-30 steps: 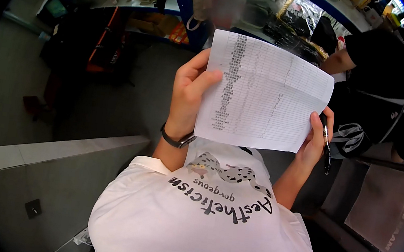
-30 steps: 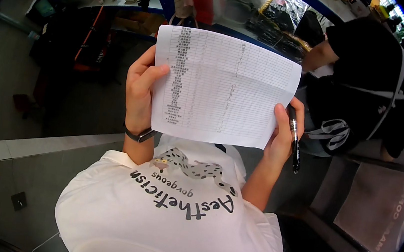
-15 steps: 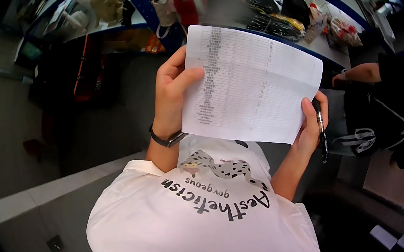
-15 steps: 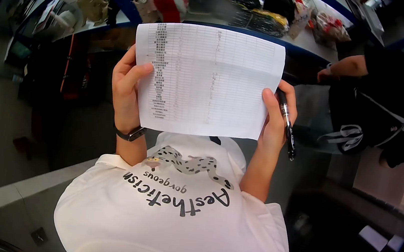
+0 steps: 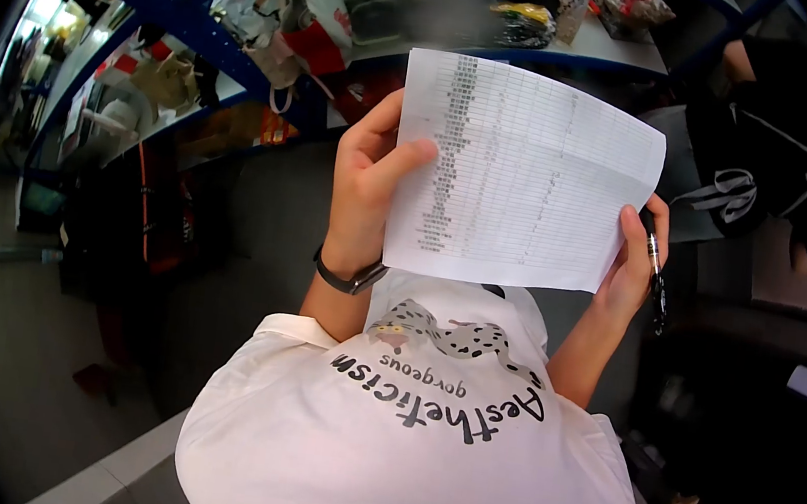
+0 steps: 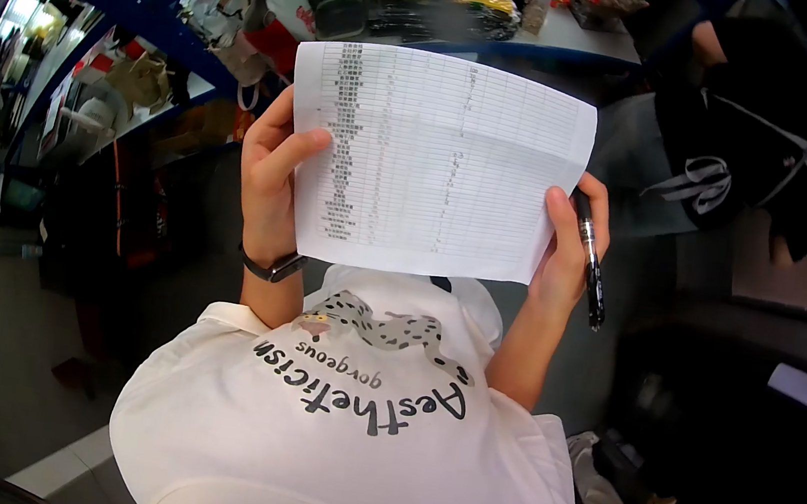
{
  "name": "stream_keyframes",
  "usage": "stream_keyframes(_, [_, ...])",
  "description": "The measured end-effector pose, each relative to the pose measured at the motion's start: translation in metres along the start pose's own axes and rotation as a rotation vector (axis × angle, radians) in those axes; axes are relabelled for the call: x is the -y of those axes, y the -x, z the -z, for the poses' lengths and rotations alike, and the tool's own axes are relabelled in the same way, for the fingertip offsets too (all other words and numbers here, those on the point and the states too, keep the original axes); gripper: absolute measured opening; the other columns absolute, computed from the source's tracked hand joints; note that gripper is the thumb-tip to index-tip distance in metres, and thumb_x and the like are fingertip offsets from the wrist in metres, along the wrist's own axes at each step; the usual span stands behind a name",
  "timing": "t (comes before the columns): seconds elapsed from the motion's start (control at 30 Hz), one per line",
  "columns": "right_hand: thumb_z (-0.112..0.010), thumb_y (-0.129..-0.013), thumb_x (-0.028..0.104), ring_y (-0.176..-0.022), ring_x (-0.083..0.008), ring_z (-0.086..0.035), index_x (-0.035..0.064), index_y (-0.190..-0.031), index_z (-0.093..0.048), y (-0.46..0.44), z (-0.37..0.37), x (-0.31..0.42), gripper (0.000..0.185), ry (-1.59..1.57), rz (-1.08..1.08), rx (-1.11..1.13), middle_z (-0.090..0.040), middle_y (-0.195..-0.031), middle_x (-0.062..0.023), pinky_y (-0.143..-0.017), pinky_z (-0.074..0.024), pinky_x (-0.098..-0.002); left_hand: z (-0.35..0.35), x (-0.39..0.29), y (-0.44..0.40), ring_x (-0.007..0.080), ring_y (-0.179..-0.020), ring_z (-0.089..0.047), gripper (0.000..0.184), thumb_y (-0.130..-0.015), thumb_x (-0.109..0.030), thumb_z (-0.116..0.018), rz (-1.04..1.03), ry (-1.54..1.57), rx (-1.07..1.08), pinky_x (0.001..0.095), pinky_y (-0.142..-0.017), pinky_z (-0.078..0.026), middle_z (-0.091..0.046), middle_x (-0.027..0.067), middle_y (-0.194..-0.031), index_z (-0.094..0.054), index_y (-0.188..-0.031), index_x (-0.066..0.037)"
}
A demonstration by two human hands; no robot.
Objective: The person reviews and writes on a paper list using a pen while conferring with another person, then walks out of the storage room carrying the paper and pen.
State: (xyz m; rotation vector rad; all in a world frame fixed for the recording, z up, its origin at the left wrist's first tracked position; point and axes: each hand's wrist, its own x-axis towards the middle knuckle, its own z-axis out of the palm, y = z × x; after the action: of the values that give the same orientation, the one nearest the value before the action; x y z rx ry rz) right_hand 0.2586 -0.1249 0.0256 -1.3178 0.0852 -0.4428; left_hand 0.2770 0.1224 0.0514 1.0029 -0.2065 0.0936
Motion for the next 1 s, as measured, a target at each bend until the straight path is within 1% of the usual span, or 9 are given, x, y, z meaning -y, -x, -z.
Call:
stream_keyframes(0.23, [-0.061,-0.084,0.013,-0.081,-0.0134,-0.058,-0.0012,-0.104,-0.052,0.037,-0.015,0.040,0.026,0.051,0.003,-0.163,-0.061,-0.088,-0.0110,-0.075,-0.0425,-0.0234,-0.002,-0.029,-0.008,0.0124,-0.091,-0.059,0.038,-0.079,-0.001,-0.055,0.095,0.026,0.150,0.0232,-0.080,-0.045,-0.062,0.0088,-0.104,-0.053,-0.117,0.006])
stream_keyframes(0.33, [-0.060,-0.084,0.014,-0.080,-0.0131,-0.058,-0.0012,-0.104,-0.052,0.047,-0.018,0.052,0.026,0.027,0.012,-0.184,-0.061,-0.089,-0.0114,-0.074,-0.0425,-0.0226,-0.008,-0.039,-0.009,0.0123,-0.091,-0.059,0.039,-0.079,0.000,-0.055,0.134,0.070,0.176,0.0231,-0.080,-0.045,-0.062,0.0091,-0.105,-0.052,-0.117,0.006])
stream_keyframes(0.43, [-0.056,-0.085,0.010,-0.083,-0.0138,-0.060,-0.0015,-0.108,-0.051,0.054,-0.017,0.051,0.027,0.060,0.034,-0.182,-0.063,-0.093,-0.0122,-0.075,-0.0454,-0.0229,-0.005,-0.042,-0.013,0.0122,-0.092,-0.058,0.039,-0.079,0.000,-0.054,0.158,0.072,0.209,0.0231,-0.081,-0.045,-0.062,0.0094,-0.106,-0.052,-0.118,0.006])
stream_keyframes(0.73, [-0.056,-0.085,0.009,-0.082,-0.0144,-0.060,-0.0007,-0.108,-0.051,0.052,-0.018,0.040,0.026,0.041,0.024,-0.196,-0.063,-0.092,-0.0124,-0.074,-0.0458,-0.0238,0.001,-0.036,-0.013,0.0111,-0.092,-0.058,0.040,-0.080,0.002,-0.053,0.144,0.093,0.224,0.0224,-0.082,-0.044,-0.062,0.0082,-0.106,-0.051,-0.120,0.005])
stream_keyframes(0.83, [-0.060,-0.084,0.013,-0.077,-0.0126,-0.059,-0.0005,-0.104,-0.052,0.047,-0.022,0.041,0.025,0.017,0.028,-0.209,-0.062,-0.087,-0.0109,-0.070,-0.0443,-0.0216,-0.001,-0.036,-0.012,0.0112,-0.092,-0.058,0.041,-0.079,0.003,-0.054,0.129,0.065,0.195,0.0225,-0.082,-0.044,-0.062,0.0081,-0.106,-0.051,-0.120,0.005])
stream_keyframes(1.0, [-0.060,-0.084,0.013,-0.077,-0.0122,-0.059,-0.0007,-0.104,-0.052,0.039,-0.022,0.038,0.025,0.010,0.015,-0.178,-0.062,-0.087,-0.0107,-0.070,-0.0444,-0.0219,-0.002,-0.037,-0.010,0.0113,-0.092,-0.059,0.042,-0.079,0.003,-0.054,0.115,0.041,0.159,0.0223,-0.081,-0.044,-0.062,0.0088,-0.106,-0.051,-0.121,0.005])
